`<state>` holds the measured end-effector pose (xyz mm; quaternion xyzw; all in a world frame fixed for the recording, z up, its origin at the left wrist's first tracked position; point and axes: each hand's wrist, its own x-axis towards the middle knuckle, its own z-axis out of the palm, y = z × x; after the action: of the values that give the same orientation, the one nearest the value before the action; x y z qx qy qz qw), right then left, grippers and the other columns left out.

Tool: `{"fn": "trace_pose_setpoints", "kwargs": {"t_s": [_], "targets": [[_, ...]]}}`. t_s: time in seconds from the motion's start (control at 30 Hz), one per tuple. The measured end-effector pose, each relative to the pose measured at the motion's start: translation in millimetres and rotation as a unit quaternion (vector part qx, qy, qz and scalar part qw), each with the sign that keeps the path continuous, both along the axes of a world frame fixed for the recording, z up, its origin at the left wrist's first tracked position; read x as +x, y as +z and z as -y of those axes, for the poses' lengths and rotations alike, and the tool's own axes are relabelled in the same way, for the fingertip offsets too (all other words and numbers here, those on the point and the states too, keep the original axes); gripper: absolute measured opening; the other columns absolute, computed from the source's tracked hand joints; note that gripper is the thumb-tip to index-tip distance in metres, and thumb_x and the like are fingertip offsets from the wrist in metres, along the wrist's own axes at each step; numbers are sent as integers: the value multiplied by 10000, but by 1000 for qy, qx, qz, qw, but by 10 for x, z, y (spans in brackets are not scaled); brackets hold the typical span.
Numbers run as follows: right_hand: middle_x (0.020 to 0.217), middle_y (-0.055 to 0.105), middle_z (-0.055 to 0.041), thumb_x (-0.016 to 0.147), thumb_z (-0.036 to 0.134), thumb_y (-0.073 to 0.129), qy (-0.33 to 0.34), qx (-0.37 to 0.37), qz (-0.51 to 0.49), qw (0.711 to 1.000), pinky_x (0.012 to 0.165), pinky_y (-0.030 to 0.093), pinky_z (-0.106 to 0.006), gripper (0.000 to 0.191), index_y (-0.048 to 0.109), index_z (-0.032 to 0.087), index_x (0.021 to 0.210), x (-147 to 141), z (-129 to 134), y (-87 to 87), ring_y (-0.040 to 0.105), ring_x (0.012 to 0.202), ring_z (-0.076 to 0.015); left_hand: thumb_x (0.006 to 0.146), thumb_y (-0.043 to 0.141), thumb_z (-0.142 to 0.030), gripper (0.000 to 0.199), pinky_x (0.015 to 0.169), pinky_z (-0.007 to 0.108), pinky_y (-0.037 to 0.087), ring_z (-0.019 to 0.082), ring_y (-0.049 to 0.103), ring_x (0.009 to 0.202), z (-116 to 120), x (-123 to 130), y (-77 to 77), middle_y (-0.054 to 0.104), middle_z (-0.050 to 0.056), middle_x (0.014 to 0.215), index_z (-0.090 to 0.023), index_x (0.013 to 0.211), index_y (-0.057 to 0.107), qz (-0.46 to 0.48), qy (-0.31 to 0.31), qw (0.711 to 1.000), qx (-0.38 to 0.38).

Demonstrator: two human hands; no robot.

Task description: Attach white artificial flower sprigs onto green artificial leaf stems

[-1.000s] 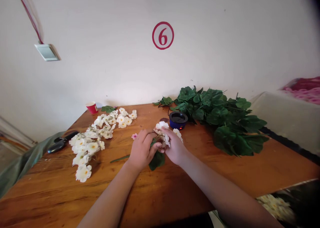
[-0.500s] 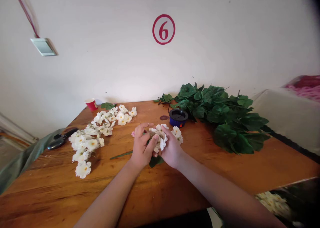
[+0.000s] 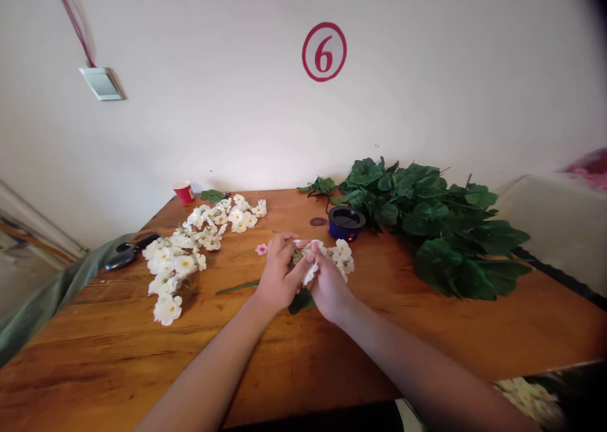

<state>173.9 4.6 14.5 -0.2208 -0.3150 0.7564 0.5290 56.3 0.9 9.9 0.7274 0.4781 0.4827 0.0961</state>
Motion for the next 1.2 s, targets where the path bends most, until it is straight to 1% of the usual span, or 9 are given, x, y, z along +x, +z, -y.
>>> {"fn": "trace_pose_setpoints", "kwargs": {"t_s": [0.13,0.3,0.43,0.53,0.67,0.77,1.0,1.1,1.2], "targets": [[736,666,34,746,500,755,25,-35,-26,999,492,455,-251,354,645,226,941,-4,7,17,607,597,-141,956,520,-389,266,1026,413,394,235,530,1157,14,10,15,578,92,1193,-202,1055,681,14,13,999,41],[830,726,11,879,416,631,82,-103,-102,986,532,484,-256,234,669,222,1004,1,3,48,661,681,-153,960,515,-331,232,926,400,446,220,588,1004,68,45,77,635,81,1066,-198,959,704,-3,61,996,63],[861,752,-22,949,341,518,100,-159,-137,973,683,534,-262,226,686,192,923,5,-7,82,694,771,-150,945,541,-313,210,980,443,429,247,569,1088,74,45,68,617,98,1157,-203,973,717,-35,81,992,88],[840,749,-19,961,300,488,93,-189,-147,966,731,533,-246,234,685,188,903,8,0,84,696,759,-132,935,561,-316,244,1041,464,405,262,523,1208,67,28,50,565,99,1296,-231,1122,693,-42,78,990,108],[818,745,-23,922,322,546,115,-166,-123,972,719,536,-279,187,678,191,901,14,1,54,696,754,-160,919,591,-359,419,1111,513,345,297,408,1361,67,7,70,425,92,1498,-280,1331,581,-77,63,990,98],[818,742,-17,898,358,585,114,-134,-105,979,689,530,-289,177,671,203,905,19,-20,30,686,737,-168,912,603,-373,420,1134,535,318,310,367,1401,55,-2,100,355,80,1556,-298,1325,590,-98,32,991,87],[799,725,5,910,352,581,91,-157,-107,978,581,469,-246,162,656,209,897,30,-22,49,651,672,-137,932,582,-329,292,1112,506,371,263,497,1300,4,6,103,536,85,1422,-269,1200,683,-56,-12,995,80],[793,728,-5,916,455,565,100,-134,-118,979,625,499,-265,262,655,215,861,55,3,108,672,711,-156,941,568,-311,235,1100,481,390,239,559,1228,6,24,85,600,78,1350,-246,1114,714,-19,-23,997,66],[807,727,-20,874,602,564,135,-74,-102,983,665,520,-302,385,659,230,899,66,17,162,688,789,-195,955,540,-288,202,1090,458,400,219,589,1174,14,33,82,666,66,1240,-227,963,733,29,-11,997,64]]}}
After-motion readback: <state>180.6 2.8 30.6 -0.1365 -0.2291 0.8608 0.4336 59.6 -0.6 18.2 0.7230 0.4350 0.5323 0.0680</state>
